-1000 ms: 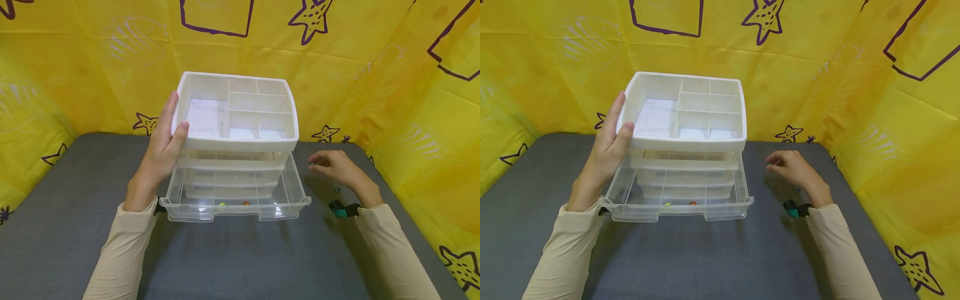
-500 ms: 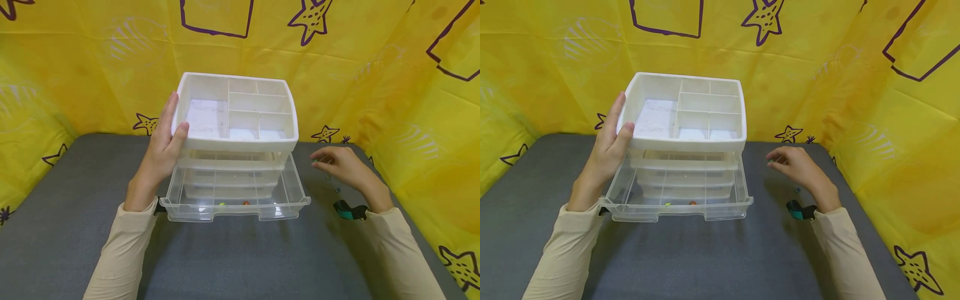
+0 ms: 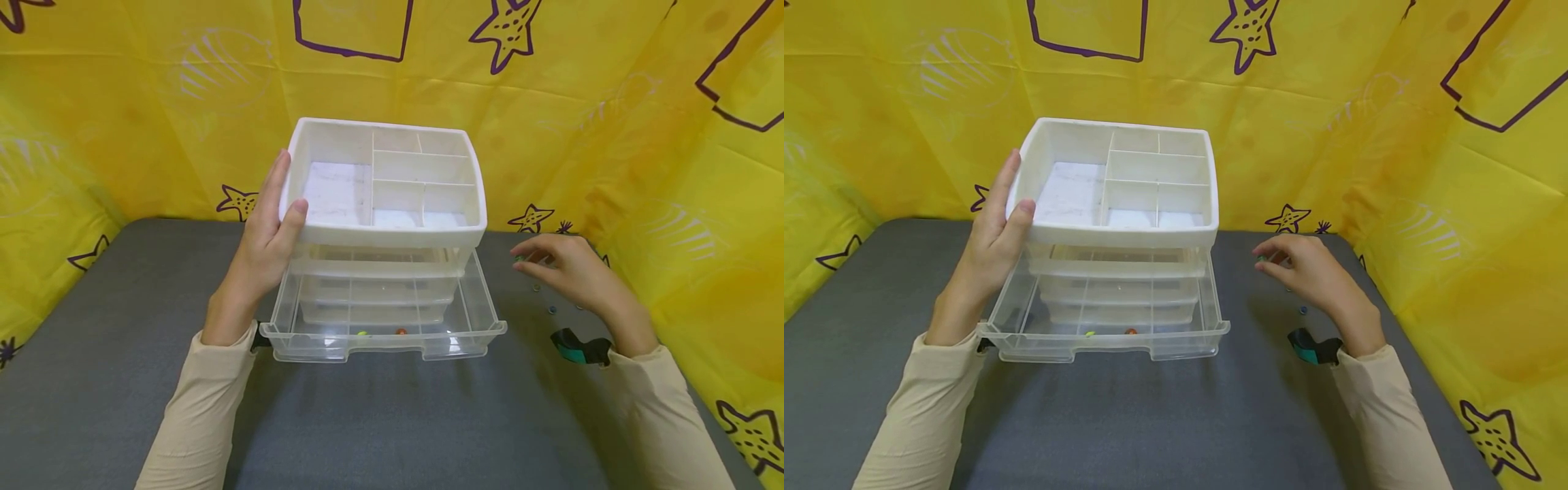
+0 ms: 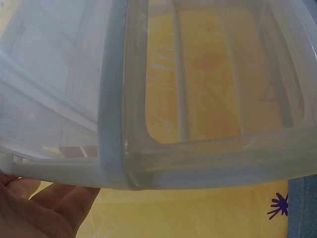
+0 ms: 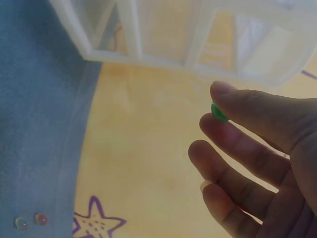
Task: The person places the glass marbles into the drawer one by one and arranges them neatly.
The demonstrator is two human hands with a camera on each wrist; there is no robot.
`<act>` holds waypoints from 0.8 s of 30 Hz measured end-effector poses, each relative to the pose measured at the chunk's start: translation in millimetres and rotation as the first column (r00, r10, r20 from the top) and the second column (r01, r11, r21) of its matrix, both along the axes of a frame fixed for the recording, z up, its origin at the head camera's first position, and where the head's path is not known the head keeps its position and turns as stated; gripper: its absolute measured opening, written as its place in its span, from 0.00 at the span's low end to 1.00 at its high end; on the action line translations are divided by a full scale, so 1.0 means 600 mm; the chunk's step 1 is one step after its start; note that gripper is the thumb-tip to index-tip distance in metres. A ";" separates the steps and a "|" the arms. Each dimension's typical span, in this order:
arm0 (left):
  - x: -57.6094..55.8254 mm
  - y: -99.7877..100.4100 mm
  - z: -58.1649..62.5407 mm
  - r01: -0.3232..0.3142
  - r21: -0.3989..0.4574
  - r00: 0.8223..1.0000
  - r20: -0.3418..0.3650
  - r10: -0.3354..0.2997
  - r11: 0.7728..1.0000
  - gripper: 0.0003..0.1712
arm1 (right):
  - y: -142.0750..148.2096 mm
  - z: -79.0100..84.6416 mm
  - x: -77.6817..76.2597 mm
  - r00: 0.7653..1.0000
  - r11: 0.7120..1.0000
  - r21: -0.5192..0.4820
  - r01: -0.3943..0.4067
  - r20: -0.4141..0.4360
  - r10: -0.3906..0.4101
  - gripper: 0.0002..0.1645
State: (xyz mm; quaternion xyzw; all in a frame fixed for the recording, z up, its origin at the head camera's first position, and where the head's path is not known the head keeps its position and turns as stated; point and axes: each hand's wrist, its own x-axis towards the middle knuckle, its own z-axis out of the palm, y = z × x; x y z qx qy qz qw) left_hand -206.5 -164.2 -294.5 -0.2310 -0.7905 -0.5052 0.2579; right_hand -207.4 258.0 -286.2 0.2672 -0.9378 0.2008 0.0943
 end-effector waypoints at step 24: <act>-0.002 0.000 -0.001 0.003 0.008 1.000 -0.004 -0.003 1.000 0.36 | -0.024 0.035 0.033 0.969 0.992 -0.024 -0.126 -0.219 0.118 0.17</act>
